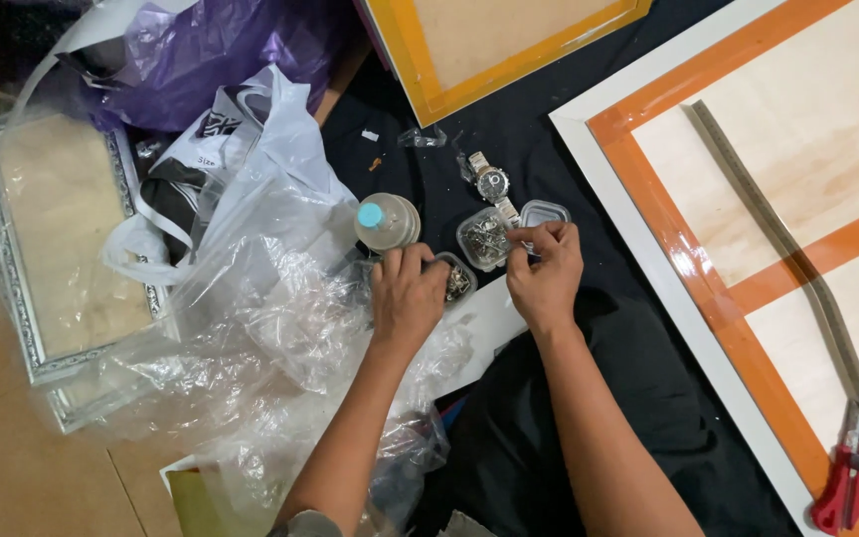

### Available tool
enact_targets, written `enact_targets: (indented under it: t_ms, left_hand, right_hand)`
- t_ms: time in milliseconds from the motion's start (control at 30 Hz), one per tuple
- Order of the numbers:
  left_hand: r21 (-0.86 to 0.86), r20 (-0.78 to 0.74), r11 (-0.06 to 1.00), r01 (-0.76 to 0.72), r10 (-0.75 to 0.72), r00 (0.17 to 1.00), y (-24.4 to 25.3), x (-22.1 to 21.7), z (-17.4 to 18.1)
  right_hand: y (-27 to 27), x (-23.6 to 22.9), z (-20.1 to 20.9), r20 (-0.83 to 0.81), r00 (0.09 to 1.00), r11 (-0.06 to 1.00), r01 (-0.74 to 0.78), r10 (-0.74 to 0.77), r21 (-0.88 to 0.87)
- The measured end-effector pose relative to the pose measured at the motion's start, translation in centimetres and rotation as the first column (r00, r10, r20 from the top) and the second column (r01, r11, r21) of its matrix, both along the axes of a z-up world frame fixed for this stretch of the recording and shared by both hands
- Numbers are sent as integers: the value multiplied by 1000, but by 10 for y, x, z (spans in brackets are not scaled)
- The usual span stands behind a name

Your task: The person selects screws from a container and uses a cordless drill to fasten metal hanging brackets onto the back of a wooden picture frame. They position each bracket, align the screws, and drive them into the wood.

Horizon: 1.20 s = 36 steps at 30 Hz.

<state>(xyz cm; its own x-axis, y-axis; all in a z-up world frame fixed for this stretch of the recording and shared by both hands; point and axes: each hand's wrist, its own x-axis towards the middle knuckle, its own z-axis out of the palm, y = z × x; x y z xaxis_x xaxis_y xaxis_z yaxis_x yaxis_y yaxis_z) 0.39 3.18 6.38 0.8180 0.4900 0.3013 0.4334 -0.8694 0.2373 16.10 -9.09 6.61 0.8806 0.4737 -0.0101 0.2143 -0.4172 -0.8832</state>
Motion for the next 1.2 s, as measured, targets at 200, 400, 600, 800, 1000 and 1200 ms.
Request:
enact_targets:
  t_ms: [200,400,600,800,1000,1200]
  left_hand:
    - [-290,190,957,-26,85,978,-4,-7,10]
    - [-461,109,885,-68,133,985,-11,-13,14]
    - [-416,20,896,-155,180,984,-12,-21,11]
    - [-149,-83,988,-46,34,996,-7,-21,-4]
    - [-210,-307,973,-90,22,951,-2,-5,4]
    - [-268,-258,958,-105,34,965,-5,-5,12]
  right_hand:
    - [8,-21,21,-356,892,960,-259,280,106]
    - [5,-24,24,-475,827,953,-281,300,113]
    - [-2,-8,25,-674,734,937,287,-81,201]
    - [-22,5,40,-886,453,635,656,102,408]
    - [-12,-5,32,-787,616,920,323,-25,224]
    - [-8,-9,36,-747,663,961,228,-36,157]
